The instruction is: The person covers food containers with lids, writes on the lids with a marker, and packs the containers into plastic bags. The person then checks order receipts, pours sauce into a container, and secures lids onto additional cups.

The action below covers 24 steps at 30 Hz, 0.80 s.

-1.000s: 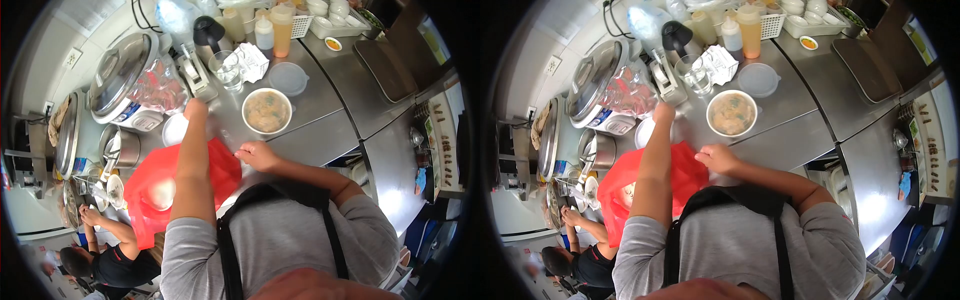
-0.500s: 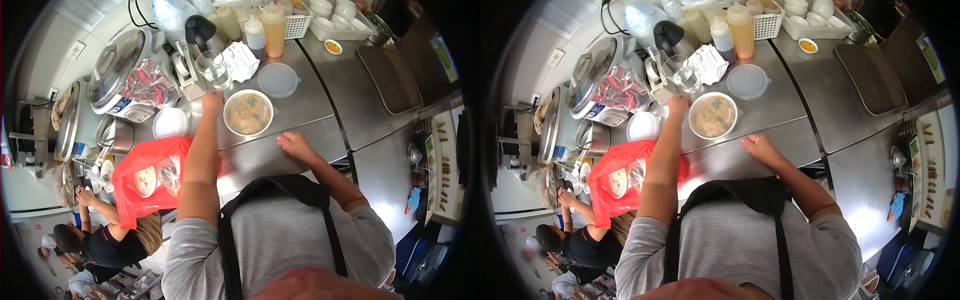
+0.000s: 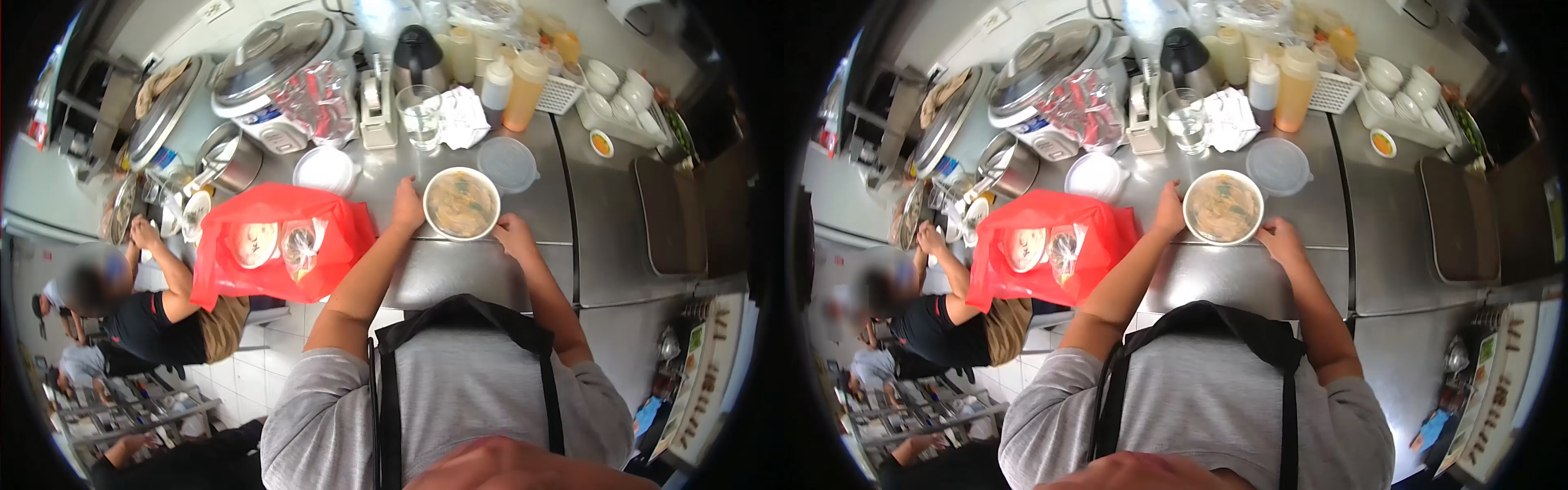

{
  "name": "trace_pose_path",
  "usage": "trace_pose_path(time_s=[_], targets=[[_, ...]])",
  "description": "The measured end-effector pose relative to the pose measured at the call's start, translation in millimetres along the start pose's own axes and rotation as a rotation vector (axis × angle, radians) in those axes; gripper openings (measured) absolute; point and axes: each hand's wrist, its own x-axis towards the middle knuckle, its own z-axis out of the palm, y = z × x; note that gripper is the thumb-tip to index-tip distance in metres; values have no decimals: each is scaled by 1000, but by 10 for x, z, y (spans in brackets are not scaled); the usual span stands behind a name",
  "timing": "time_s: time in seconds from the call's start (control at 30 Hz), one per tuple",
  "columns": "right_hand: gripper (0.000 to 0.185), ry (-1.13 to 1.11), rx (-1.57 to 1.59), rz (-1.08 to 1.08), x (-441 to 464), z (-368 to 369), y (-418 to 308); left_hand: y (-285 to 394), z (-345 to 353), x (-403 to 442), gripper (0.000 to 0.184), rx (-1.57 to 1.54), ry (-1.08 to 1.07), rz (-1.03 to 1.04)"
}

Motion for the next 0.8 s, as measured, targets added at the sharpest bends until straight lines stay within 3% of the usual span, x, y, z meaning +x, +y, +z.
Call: trace_pose_path(time_s=[0.07,0.1,0.13,0.17,0.27,0.3,0.37,0.47,0.57,0.63,0.8], targets=[[40,216,-326,-142,-140,-66,-91,-54,-35,6,44,99,13,55],[42,319,-286,-212,-170,-62,-38,-137,11,57,39,-147,49,-106],[45,419,-237,-279,-200,-66,34,-114,-15,51,35,-341,92,-193],[47,383,-58,-344,-238,-28,108,-46,-53,56,31,-541,133,-267],[51,278,388,-430,-282,134,200,82,-68,-26,37,-755,-74,-260],[52,248,467,-429,-300,242,102,224,-87,-93,42,-580,-100,-193],[53,212,626,-420,-347,477,-127,379,-97,-184,46,-625,-395,-288],[55,120,858,-328,-261,536,-200,278,-123,-77,54,-539,-644,-284],[54,78,614,-325,-124,475,-86,654,-609,128,60,1,-977,-359],[54,166,683,-491,-34,457,61,792,-931,554,62,307,-1055,-317],[64,201,715,-631,-59,465,145,934,-1588,1618,40,165,-287,-50]])
